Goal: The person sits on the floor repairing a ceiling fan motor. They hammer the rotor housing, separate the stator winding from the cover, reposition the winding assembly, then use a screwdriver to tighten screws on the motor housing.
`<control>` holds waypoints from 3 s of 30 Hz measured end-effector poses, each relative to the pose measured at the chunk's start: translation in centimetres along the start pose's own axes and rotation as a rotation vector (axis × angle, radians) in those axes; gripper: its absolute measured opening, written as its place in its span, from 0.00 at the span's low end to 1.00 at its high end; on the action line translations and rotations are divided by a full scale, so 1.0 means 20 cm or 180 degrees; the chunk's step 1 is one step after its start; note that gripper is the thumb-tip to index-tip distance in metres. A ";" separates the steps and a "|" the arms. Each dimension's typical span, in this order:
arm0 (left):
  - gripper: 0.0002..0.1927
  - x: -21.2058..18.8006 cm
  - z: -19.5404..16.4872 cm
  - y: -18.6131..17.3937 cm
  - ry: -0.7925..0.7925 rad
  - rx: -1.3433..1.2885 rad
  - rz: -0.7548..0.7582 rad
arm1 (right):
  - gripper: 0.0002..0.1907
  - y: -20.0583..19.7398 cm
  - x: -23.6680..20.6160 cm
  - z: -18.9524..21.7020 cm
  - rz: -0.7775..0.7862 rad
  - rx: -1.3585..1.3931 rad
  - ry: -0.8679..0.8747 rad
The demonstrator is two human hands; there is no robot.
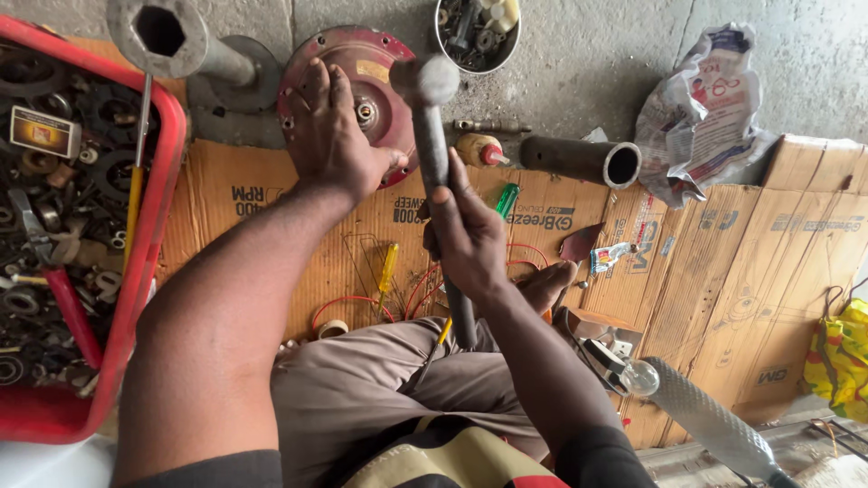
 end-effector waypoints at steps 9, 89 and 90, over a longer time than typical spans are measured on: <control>0.71 0.01 -0.01 0.01 0.0109 0.0034 -0.0068 | 0.30 -0.10 -0.01 0.11 -0.0199 -0.0032 -0.0214; 0.65 0.08 -0.01 0.02 0.0348 0.0110 -0.0140 | 0.28 -0.07 0.02 0.30 0.0143 -0.0260 -0.0084; 0.66 0.07 0.00 0.04 0.0254 0.0078 -0.0019 | 0.28 -0.14 0.00 0.37 -0.0074 -0.0061 -0.0468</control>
Point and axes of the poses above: each hand's wrist, its own x-axis towards the middle knuckle, its own y-axis out of the palm, z = x × y, the point moved 9 cm from there along x, towards the middle knuckle, and after that the axes turned 10 degrees about -x, right-handed, at the moved point
